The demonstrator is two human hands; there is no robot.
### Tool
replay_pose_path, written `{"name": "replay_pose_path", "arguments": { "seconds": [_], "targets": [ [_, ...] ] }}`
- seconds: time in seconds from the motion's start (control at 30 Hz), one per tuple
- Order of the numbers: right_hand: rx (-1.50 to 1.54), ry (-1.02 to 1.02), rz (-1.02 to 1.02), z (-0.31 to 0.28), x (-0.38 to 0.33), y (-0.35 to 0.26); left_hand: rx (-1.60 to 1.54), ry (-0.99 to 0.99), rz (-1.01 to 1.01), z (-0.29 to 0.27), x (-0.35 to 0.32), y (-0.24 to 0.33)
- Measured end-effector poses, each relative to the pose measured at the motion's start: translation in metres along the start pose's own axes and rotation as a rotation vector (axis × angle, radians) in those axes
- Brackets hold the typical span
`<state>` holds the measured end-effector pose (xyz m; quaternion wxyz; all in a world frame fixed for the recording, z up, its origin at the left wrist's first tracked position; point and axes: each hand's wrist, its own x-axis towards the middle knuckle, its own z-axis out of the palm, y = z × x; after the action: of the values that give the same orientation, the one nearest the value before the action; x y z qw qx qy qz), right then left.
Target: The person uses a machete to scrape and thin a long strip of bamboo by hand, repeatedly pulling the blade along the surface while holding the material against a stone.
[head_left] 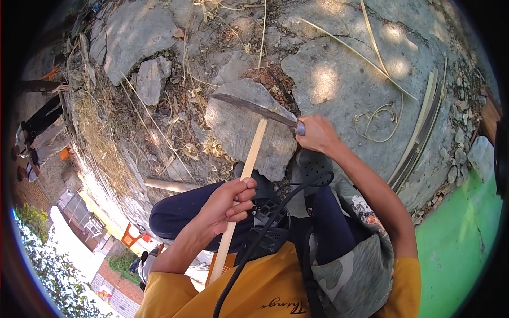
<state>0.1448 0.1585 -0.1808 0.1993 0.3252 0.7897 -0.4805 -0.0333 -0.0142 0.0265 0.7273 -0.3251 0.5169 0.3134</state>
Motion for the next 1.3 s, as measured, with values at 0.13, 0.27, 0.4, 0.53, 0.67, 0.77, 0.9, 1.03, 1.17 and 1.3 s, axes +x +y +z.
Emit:
{"name": "replay_pose_path", "arguments": {
  "seconds": [0.13,0.27,0.4,0.53,0.67,0.77,0.9,1.03,1.17,1.3],
  "targets": [
    [0.049,0.027,-0.021,0.014,-0.019,-0.001,-0.045,-0.113,0.024,-0.020,0.011,-0.012],
    [0.158,0.022,-0.062,0.029,-0.052,0.009,0.133,-0.092,0.140,-0.029,0.022,-0.017],
    [0.157,0.004,-0.097,0.033,-0.072,0.019,0.150,-0.037,0.324,-0.041,0.066,-0.026],
    [0.132,0.079,-0.070,0.027,-0.082,0.030,0.041,-0.089,0.337,-0.052,0.096,-0.038],
    [0.081,0.240,-0.081,0.026,-0.084,0.036,0.312,-0.013,0.577,-0.055,0.099,-0.053],
    [0.070,0.430,-0.066,0.028,-0.085,0.039,0.578,0.223,0.871,-0.064,0.092,-0.054],
    [0.192,0.522,0.056,0.033,-0.087,0.049,0.535,0.246,0.910,-0.062,0.076,-0.049],
    [0.186,0.619,0.113,0.043,-0.099,0.061,0.307,0.037,0.935,-0.058,0.066,-0.054],
    [0.095,0.738,0.126,0.053,-0.110,0.081,0.265,-0.106,0.961,-0.047,0.046,-0.055],
    [-0.095,0.657,0.253,0.050,-0.114,0.093,0.257,-0.091,0.968,-0.045,0.039,-0.063]
  ]
}}
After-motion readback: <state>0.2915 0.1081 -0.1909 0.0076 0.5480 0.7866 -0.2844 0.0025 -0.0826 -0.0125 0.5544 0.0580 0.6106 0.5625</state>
